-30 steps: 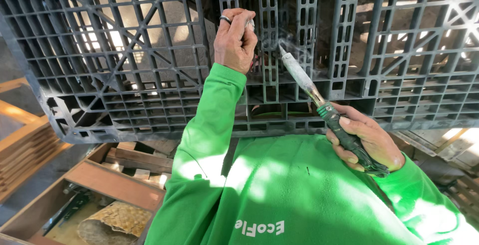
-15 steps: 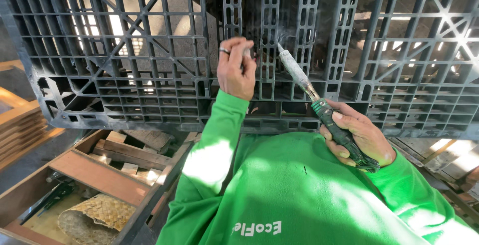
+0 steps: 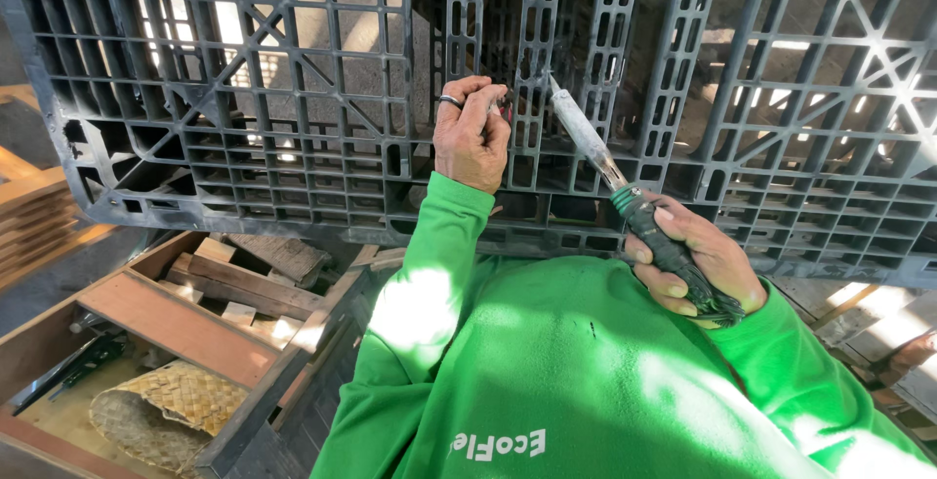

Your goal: The person uses a soldering iron to melt and smooth the edges of a gray plastic crate. They repeatedly apply heat to various sections of the crate's grid structure, pressing the tool against the plastic to fuse or reshape it. The crate is repositioned several times to access different areas.

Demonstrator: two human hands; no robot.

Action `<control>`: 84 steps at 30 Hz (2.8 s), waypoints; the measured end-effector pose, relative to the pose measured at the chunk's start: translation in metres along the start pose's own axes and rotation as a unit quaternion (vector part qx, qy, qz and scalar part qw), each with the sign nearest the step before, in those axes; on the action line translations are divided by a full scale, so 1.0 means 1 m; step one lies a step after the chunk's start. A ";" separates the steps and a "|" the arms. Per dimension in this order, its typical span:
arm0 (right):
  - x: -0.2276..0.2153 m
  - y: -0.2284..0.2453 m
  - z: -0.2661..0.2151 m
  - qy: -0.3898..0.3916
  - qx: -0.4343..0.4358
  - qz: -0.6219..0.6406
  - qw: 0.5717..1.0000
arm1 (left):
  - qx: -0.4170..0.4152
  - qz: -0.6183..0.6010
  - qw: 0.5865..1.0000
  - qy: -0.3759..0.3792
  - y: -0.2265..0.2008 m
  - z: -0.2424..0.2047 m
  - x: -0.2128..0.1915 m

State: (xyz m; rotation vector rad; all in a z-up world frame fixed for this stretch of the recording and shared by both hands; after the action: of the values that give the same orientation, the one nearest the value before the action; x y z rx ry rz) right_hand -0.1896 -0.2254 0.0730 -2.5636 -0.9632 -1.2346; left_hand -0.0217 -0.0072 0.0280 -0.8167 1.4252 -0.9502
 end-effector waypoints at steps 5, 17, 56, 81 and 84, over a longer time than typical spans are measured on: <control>-0.006 0.002 -0.011 -0.056 -0.005 -0.117 0.992 | 0.003 0.006 1.000 0.001 0.001 -0.001 -0.001; 0.045 0.050 -0.015 -0.098 -0.223 -0.818 0.521 | 0.005 -0.010 1.000 -0.006 0.004 -0.002 -0.003; 0.128 0.159 0.057 0.047 0.267 -0.961 -0.061 | 0.027 -0.038 0.998 -0.039 0.001 -0.003 -0.016; 0.126 0.177 0.062 0.023 0.218 -0.975 -0.040 | 0.019 -0.041 0.998 -0.033 0.003 -0.006 -0.027; 0.098 0.181 0.028 0.002 0.195 -0.972 0.135 | 0.002 -0.047 0.998 -0.032 0.004 -0.005 -0.023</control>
State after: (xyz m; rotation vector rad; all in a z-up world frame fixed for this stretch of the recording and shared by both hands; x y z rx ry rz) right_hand -0.0173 -0.3095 0.1541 0.7749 -3.4989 -0.2258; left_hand -0.0245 0.0153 0.0345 -0.9110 1.3397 -0.9895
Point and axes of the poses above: each hand's wrist, its own z-axis towards the middle knuckle, its own x-axis out of the palm, y = z × x, the point moved 7 cm from there along z, towards the middle knuckle, and after that the axes turned 6 degrees about -x, right-handed, at the moved point
